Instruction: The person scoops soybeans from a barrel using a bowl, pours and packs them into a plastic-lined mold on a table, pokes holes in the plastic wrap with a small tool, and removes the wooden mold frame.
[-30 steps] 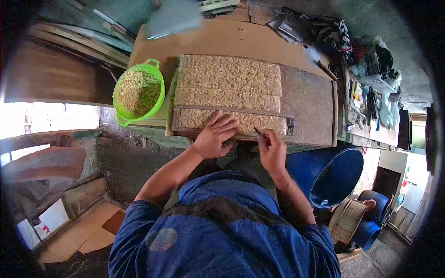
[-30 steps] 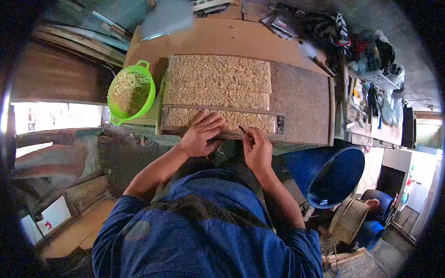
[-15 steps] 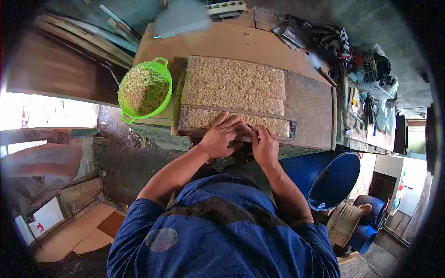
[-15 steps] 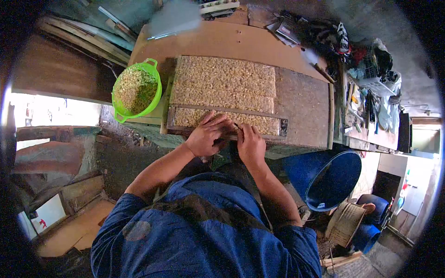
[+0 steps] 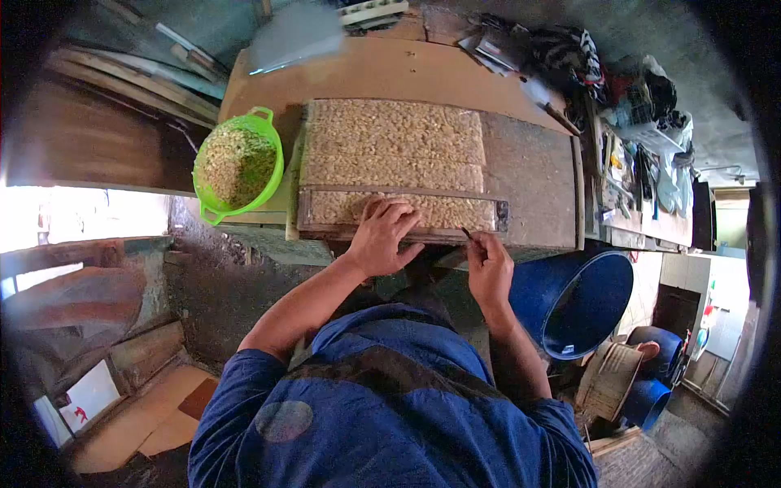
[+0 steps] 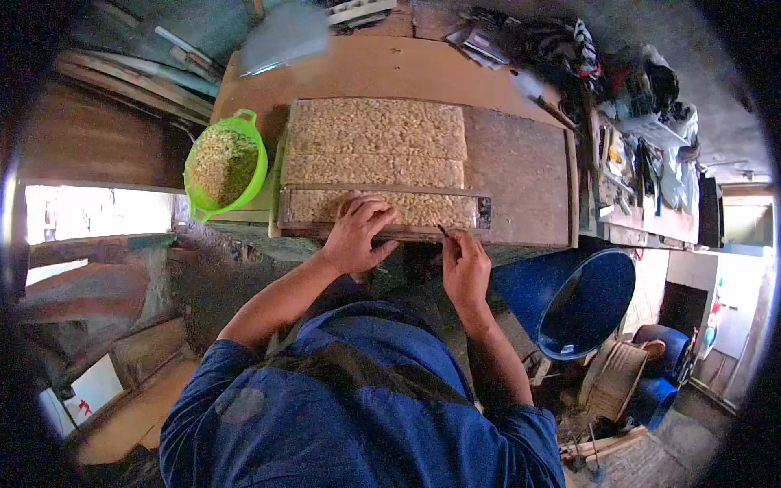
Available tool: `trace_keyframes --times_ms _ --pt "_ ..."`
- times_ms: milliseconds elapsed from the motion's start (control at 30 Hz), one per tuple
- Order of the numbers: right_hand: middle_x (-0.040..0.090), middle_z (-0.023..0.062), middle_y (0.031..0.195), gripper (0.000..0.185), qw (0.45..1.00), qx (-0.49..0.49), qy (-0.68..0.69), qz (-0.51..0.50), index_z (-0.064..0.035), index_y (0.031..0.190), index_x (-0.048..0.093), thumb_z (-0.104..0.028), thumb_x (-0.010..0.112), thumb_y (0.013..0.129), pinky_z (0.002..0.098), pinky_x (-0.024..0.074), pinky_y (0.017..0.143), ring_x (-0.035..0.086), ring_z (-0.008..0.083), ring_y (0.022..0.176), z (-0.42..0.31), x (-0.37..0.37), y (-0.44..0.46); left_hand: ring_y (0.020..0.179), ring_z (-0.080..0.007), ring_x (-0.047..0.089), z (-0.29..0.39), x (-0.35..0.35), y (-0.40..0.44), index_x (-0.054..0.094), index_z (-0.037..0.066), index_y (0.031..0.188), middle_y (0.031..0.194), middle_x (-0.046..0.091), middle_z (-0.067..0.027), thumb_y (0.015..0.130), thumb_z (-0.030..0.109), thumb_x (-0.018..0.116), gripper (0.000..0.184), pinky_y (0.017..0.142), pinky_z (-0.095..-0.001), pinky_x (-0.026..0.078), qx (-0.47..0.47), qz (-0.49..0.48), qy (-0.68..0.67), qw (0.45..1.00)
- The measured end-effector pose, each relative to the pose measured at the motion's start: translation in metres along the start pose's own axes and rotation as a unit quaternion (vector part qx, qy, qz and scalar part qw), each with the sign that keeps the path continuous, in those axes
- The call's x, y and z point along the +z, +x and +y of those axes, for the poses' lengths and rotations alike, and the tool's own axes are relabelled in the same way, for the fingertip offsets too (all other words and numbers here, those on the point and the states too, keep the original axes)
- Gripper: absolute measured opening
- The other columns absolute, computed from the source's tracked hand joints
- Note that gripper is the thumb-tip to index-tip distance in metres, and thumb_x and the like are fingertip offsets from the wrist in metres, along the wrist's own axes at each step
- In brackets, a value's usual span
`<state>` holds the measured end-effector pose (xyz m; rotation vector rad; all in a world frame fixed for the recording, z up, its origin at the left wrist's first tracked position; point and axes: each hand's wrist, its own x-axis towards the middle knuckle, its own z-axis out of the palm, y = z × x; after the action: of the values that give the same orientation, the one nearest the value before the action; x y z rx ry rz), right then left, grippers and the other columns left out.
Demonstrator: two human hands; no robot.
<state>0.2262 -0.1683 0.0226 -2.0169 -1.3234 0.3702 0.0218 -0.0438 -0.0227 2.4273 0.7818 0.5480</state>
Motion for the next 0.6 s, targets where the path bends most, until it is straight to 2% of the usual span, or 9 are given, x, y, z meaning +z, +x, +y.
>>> trace_keyframes --times_ms 133,233,300,333,467,600 --pt "0.067 0.0161 0.084 0.011 0.999 0.040 0.018 0.031 -0.0002 0.097 0.065 -0.008 0.067 0.090 0.0356 0.0519 0.066 0.067 0.0280 0.072 0.020 -0.022 -0.012 0.128 -0.0337 0.045 0.013 0.004 0.005 0.061 0.006 0.127 0.129 0.052 -0.0119 0.082 0.038 0.068 0.055 0.110 -0.0542 0.030 0.035 0.008 -0.010 0.999" --pt "0.067 0.0151 0.084 0.011 0.997 0.068 0.014 0.043 -0.0004 0.097 0.065 -0.008 0.067 0.090 0.0341 0.0515 0.065 0.066 0.0248 0.071 0.031 -0.036 -0.020 0.134 -0.0333 0.041 0.025 0.016 0.015 0.061 0.009 0.129 0.136 0.050 -0.0115 0.084 0.040 0.066 0.054 0.112 -0.0558 0.026 0.049 0.011 0.003 0.999" --pt "0.068 0.0142 0.085 0.011 0.994 0.096 0.014 0.048 -0.0005 0.097 0.065 -0.008 0.067 0.090 0.0336 0.0515 0.066 0.066 0.0229 0.071 0.037 -0.041 -0.023 0.141 -0.0343 0.034 0.038 0.026 0.028 0.061 0.015 0.131 0.147 0.043 -0.0120 0.085 0.042 0.065 0.053 0.115 -0.0572 0.021 0.069 -0.016 0.024 0.997" --pt "0.068 0.0142 0.085 0.011 0.994 0.099 0.015 0.049 -0.0005 0.097 0.065 -0.008 0.067 0.090 0.0336 0.0515 0.066 0.066 0.0229 0.071 0.041 -0.043 -0.025 0.146 -0.0348 0.026 0.044 0.029 0.036 0.059 0.018 0.134 0.153 0.037 -0.0127 0.088 0.048 0.061 0.055 0.118 -0.0584 0.014 0.058 -0.056 0.015 0.997" --pt "0.068 0.0136 0.085 0.012 0.993 0.099 0.025 0.054 -0.0006 0.098 0.065 -0.009 0.067 0.090 0.0330 0.0516 0.066 0.066 0.0221 0.071 0.051 -0.048 -0.026 0.147 -0.0353 0.023 0.057 0.049 0.050 0.057 0.018 0.136 0.155 0.036 -0.0125 0.090 0.050 0.058 0.057 0.118 -0.0592 0.013 0.061 -0.073 0.032 0.995" --pt "0.068 0.0142 0.085 0.012 0.991 0.111 0.046 0.054 -0.0011 0.099 0.065 -0.008 0.067 0.090 0.0337 0.0518 0.069 0.067 0.0249 0.073 0.059 -0.045 -0.020 0.147 -0.0344 0.025 0.055 0.060 0.051 0.055 0.019 0.139 0.152 0.041 -0.0123 0.091 0.049 0.058 0.057 0.117 -0.0604 0.013 0.064 -0.093 0.044 0.993"
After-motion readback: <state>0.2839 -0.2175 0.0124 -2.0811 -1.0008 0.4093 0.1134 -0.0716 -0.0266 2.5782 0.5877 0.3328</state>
